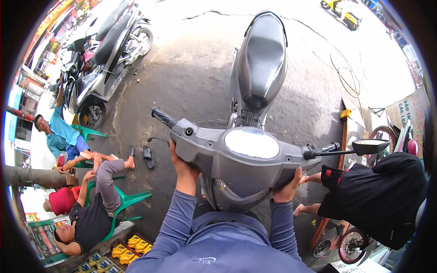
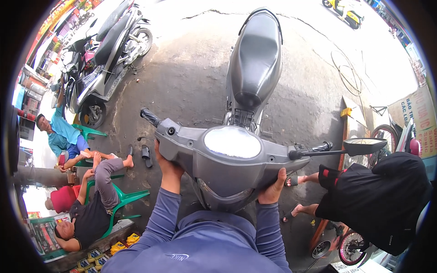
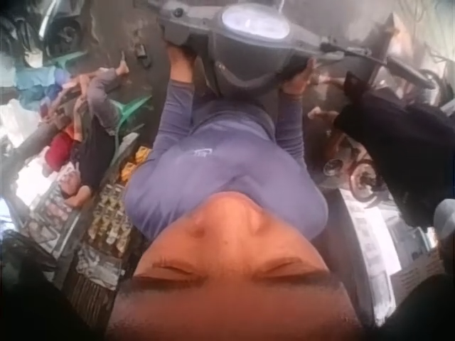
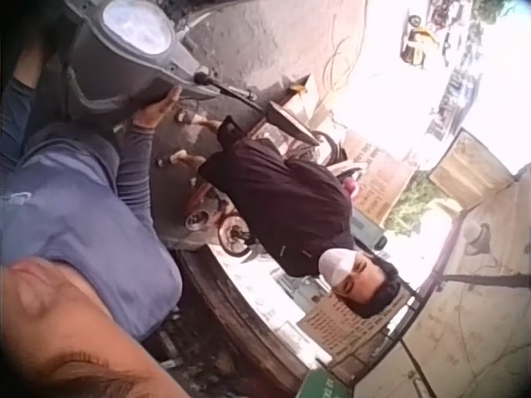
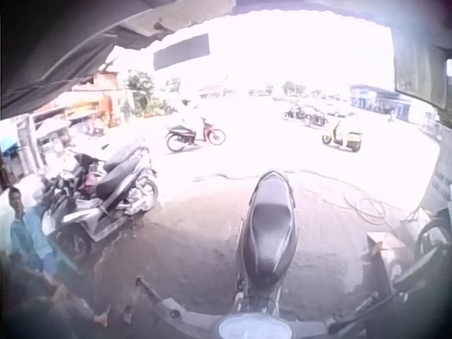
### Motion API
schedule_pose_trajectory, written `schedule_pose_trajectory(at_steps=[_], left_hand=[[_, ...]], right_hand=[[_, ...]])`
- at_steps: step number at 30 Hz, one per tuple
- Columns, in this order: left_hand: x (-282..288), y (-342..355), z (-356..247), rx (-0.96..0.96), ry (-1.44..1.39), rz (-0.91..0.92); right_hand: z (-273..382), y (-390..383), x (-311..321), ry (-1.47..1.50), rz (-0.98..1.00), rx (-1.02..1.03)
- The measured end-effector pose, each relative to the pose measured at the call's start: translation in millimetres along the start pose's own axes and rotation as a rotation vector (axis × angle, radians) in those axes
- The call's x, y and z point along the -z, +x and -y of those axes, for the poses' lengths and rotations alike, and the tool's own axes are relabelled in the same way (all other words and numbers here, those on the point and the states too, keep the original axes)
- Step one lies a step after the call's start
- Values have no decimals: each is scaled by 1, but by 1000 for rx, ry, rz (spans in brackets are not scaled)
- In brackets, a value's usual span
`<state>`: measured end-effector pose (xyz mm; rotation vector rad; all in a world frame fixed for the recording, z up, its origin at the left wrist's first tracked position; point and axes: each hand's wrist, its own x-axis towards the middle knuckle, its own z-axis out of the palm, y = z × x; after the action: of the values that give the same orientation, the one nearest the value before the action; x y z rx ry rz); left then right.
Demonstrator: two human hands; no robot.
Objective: Replacing or installing the front plastic cowl and indicator light housing on a motorcycle.
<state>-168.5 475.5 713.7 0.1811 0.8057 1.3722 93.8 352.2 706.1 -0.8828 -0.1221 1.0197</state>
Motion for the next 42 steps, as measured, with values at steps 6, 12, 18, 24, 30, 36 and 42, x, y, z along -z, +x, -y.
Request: schedule_pose_trajectory(at_steps=[6,12,18,24,30,36,42], left_hand=[[12,12,-2,-114,103,-14],[20,-3,-24,-995,1058,-41],[-32,21,-62,-1314,1720,572],[-39,20,-66,-1254,1760,616],[-78,-40,-31,-1075,1824,697],[-104,-59,24,-1102,1771,745],[-84,-50,18,-1159,1558,766]], right_hand=[[-13,6,13,54,-7,14],[-66,-1,75,-74,134,133],[-76,-8,70,-130,52,109],[-70,-11,55,-166,15,181],[-44,-5,42,-57,107,-23],[-31,-4,20,-93,57,57],[-22,-4,22,-207,112,60]])
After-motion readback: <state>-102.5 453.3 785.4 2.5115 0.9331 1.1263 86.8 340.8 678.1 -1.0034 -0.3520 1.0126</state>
